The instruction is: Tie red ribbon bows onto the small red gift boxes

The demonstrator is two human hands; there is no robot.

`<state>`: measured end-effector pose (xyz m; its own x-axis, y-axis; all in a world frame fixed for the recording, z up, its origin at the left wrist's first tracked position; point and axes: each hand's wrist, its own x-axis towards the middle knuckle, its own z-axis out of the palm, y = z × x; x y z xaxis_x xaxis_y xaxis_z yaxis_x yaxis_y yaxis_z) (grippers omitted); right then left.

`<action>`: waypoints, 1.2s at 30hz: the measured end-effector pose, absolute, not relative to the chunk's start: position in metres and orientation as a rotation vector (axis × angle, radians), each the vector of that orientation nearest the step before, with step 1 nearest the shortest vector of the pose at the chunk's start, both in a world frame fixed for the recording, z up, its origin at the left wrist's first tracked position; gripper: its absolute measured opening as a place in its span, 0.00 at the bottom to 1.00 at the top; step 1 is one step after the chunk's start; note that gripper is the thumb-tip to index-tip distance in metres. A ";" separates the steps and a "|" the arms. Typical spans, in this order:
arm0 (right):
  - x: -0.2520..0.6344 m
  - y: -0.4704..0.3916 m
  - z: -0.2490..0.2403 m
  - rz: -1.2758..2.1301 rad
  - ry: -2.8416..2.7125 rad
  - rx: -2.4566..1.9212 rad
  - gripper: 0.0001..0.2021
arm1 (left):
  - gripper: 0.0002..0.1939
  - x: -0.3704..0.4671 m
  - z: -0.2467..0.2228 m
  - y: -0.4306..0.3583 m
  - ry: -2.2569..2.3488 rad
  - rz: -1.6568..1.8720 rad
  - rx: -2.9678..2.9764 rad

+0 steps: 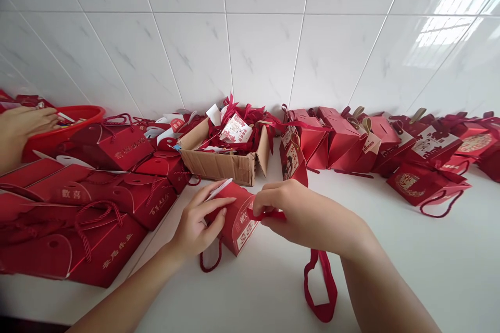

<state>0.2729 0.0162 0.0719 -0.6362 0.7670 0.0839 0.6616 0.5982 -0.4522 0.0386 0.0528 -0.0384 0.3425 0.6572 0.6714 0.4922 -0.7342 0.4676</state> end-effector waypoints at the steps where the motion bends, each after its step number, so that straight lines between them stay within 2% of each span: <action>1: 0.273 0.017 0.072 0.559 -2.550 -1.153 0.06 | 0.15 0.038 -0.039 0.053 1.037 1.334 2.413; 15: 0.276 0.013 0.075 0.494 -2.520 -1.079 0.04 | 0.15 0.038 -0.039 0.053 1.017 1.325 2.389; 36: 0.275 0.014 0.076 0.595 -2.569 -1.172 0.09 | 0.15 0.037 -0.035 0.053 0.994 1.312 2.422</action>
<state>0.2746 0.0138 0.0756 -0.6429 0.7635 0.0608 0.6589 0.5918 -0.4643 0.0372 0.0533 -0.0350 0.3753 0.6500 0.6608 0.4606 -0.7494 0.4756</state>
